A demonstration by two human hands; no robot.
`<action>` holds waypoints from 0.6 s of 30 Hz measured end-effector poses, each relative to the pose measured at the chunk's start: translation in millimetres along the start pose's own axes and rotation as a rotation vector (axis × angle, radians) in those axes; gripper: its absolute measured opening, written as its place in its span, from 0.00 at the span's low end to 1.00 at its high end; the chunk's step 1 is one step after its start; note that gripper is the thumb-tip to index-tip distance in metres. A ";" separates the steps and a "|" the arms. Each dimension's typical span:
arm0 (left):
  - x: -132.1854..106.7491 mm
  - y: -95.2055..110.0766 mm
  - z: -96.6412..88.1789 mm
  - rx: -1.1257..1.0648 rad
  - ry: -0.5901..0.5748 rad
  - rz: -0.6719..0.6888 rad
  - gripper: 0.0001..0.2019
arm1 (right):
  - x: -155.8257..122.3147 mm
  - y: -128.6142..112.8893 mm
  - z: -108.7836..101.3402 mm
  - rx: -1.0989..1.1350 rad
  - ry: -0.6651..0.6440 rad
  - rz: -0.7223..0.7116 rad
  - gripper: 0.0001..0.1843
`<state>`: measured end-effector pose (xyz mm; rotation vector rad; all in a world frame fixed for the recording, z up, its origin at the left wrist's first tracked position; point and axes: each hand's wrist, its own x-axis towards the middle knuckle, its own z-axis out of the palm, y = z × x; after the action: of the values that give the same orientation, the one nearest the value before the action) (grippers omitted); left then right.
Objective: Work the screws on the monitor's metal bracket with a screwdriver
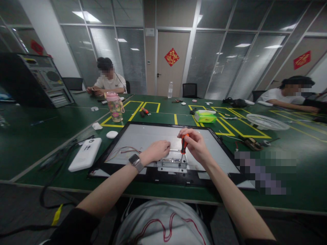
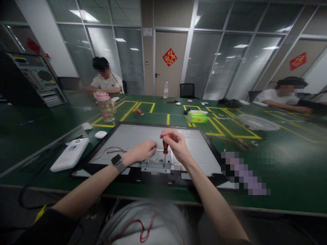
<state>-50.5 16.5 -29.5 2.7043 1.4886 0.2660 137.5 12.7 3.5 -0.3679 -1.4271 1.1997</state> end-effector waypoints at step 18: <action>-0.4 -0.4 0.7 -0.043 0.018 -0.014 0.12 | -0.9 -3.3 0.0 -0.150 -0.094 0.052 0.16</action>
<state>-50.9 16.3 -30.2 2.6644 1.4879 0.3189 139.1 10.6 5.7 -0.4596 -1.6023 1.1676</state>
